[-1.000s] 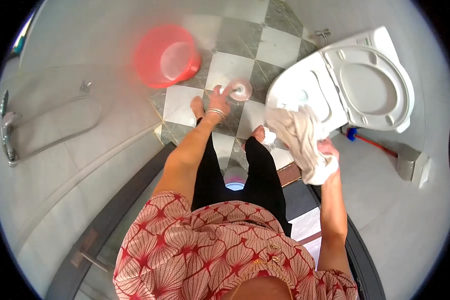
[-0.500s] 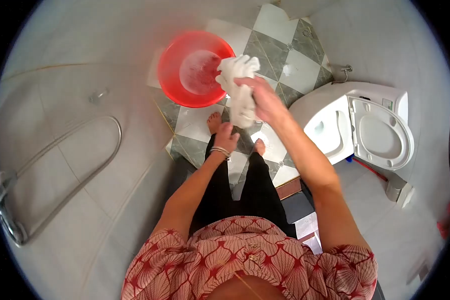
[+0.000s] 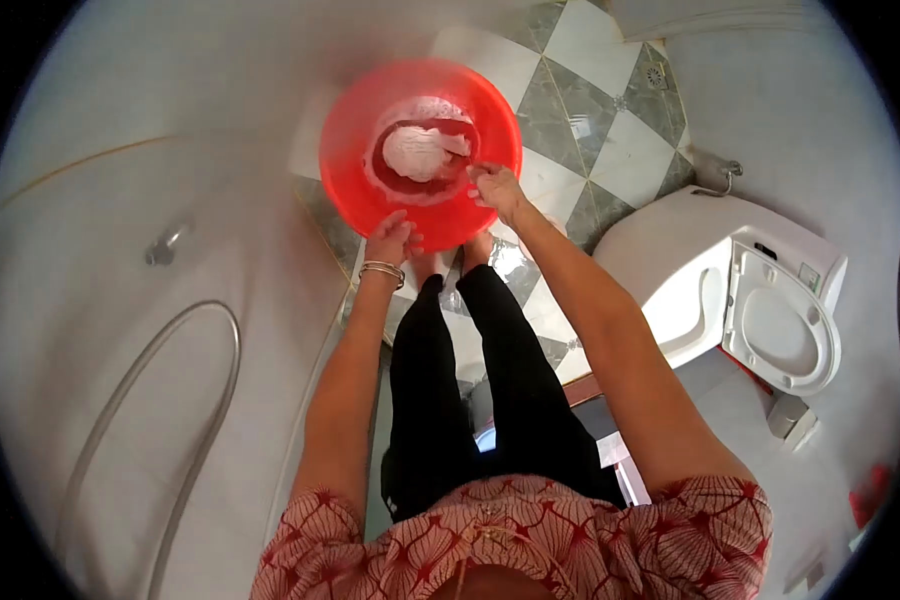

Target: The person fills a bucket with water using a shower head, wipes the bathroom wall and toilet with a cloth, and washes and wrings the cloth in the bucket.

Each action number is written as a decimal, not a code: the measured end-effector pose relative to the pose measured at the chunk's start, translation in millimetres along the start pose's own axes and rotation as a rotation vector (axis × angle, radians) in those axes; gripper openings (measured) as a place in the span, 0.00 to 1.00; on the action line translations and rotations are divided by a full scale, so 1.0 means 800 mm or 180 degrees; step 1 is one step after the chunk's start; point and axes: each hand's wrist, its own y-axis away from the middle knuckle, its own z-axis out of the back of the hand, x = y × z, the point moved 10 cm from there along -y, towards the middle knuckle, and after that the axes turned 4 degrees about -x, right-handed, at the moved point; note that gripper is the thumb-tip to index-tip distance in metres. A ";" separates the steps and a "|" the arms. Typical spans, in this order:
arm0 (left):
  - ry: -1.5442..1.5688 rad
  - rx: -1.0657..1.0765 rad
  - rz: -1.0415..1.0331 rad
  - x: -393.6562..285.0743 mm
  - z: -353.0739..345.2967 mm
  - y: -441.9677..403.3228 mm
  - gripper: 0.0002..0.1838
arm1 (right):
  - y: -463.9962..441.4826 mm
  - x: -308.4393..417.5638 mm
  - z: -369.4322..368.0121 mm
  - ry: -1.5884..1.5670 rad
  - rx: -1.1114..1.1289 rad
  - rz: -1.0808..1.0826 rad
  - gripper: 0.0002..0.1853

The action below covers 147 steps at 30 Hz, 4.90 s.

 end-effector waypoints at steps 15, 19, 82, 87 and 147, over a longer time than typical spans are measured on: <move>0.0626 0.0107 0.0754 0.058 0.045 -0.244 0.16 | -0.327 -0.037 -0.256 0.3132 -0.1822 0.3042 0.24; 0.0872 0.0242 0.0997 0.070 0.044 -0.254 0.18 | -0.361 -0.120 -0.274 0.3838 0.0331 0.2203 0.12; 0.2270 0.1984 0.1092 -0.161 -0.191 0.376 0.22 | 0.304 0.323 0.082 -0.0805 0.0802 0.2045 0.16; 0.2407 0.2091 0.0624 -0.164 -0.176 0.291 0.24 | 0.436 0.311 0.025 0.1038 0.0794 0.3254 0.08; 0.4050 0.3417 0.0953 -0.326 -0.236 0.518 0.31 | 0.492 0.436 -0.012 -0.3938 0.3482 0.1553 0.35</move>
